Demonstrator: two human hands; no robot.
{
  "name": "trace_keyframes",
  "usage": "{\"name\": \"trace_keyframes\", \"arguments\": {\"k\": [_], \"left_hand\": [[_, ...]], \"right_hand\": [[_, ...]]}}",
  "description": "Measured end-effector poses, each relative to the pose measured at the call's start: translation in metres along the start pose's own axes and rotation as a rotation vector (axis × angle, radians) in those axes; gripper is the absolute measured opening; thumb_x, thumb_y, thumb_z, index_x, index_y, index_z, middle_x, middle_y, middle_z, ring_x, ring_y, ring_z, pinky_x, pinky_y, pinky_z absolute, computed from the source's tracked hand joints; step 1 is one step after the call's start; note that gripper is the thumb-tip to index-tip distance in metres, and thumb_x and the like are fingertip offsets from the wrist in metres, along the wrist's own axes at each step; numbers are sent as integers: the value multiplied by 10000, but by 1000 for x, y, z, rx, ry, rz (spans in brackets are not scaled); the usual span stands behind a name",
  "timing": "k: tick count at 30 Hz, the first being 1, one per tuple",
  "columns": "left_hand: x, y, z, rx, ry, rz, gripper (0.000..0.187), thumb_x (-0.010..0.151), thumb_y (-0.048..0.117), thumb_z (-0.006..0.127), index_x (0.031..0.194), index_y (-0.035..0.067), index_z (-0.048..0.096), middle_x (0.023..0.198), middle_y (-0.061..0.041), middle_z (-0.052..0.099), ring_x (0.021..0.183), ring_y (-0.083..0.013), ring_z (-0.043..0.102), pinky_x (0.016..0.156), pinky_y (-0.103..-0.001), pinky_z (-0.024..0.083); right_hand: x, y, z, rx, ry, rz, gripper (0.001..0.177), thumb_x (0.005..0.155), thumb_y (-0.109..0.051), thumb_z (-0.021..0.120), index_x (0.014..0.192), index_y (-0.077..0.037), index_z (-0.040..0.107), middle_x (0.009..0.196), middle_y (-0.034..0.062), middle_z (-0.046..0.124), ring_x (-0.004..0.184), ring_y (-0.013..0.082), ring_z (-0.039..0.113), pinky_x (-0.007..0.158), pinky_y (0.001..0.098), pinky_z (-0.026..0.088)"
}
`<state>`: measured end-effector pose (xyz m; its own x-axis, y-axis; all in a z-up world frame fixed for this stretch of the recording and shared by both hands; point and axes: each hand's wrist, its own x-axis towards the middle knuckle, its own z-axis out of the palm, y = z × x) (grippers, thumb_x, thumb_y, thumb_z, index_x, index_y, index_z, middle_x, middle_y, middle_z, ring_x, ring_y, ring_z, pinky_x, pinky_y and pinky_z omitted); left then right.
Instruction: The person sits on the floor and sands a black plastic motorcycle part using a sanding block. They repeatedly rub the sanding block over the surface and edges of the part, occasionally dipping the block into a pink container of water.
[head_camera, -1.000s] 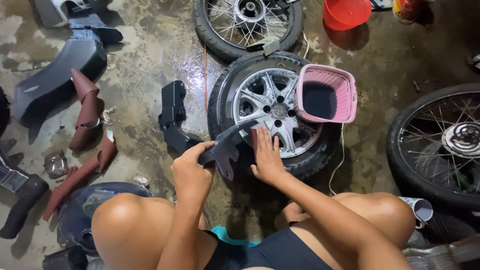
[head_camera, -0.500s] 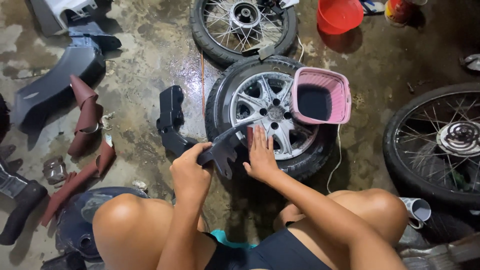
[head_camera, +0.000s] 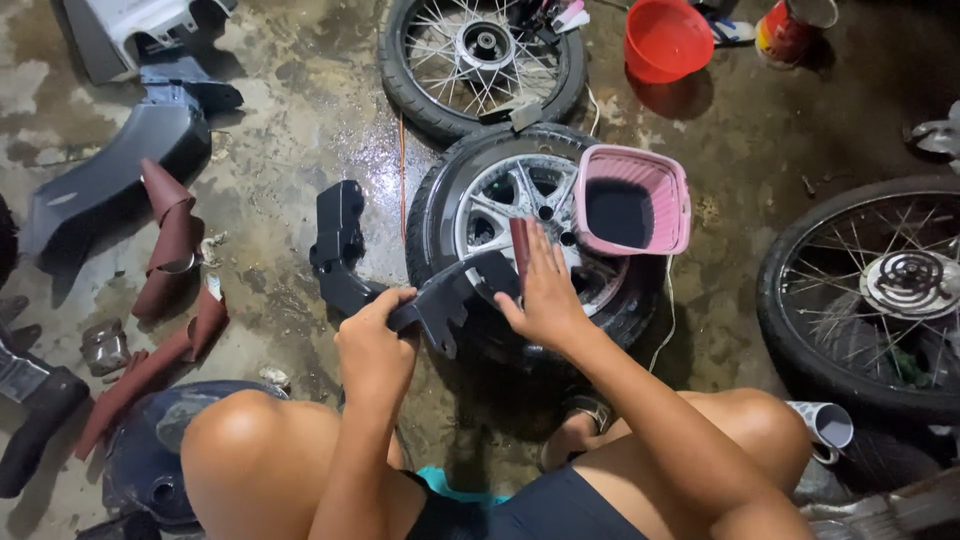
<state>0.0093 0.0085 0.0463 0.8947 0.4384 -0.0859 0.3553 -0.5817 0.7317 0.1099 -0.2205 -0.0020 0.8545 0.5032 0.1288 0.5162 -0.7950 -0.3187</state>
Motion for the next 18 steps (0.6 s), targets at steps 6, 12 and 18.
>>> {"name": "trace_keyframes", "arguments": {"k": [6, 12, 18], "left_hand": [[3, -12, 7, -39, 8, -21, 364, 769, 36, 779, 1079, 226, 801, 916, -145, 781, 913, -426, 744, 803, -503, 615], [2, -7, 5, -69, 26, -40, 359, 768, 37, 765, 1071, 225, 806, 923, -120, 789, 942, -403, 745, 829, -488, 607], [7, -7, 4, -29, 39, -32, 326, 802, 48, 747, 1063, 234, 808, 919, -119, 786, 931, -368, 751, 829, -457, 615]], "right_hand": [[15, -20, -41, 342, 538, -105, 793, 839, -152, 816, 1470, 137, 433, 1443, 306, 532, 1334, 450, 538, 1157, 458, 393], [29, -31, -1, 503, 638, 48, 760, 849, -62, 805, 1466, 130, 406, 1391, 356, 524, 1344, 461, 499, 1155, 490, 377], [13, -22, 17, 426, -20, 189, 879, 890, -328, 673, 1558, 87, 280, 1546, 335, 393, 1433, 447, 415, 1206, 510, 289]]}}
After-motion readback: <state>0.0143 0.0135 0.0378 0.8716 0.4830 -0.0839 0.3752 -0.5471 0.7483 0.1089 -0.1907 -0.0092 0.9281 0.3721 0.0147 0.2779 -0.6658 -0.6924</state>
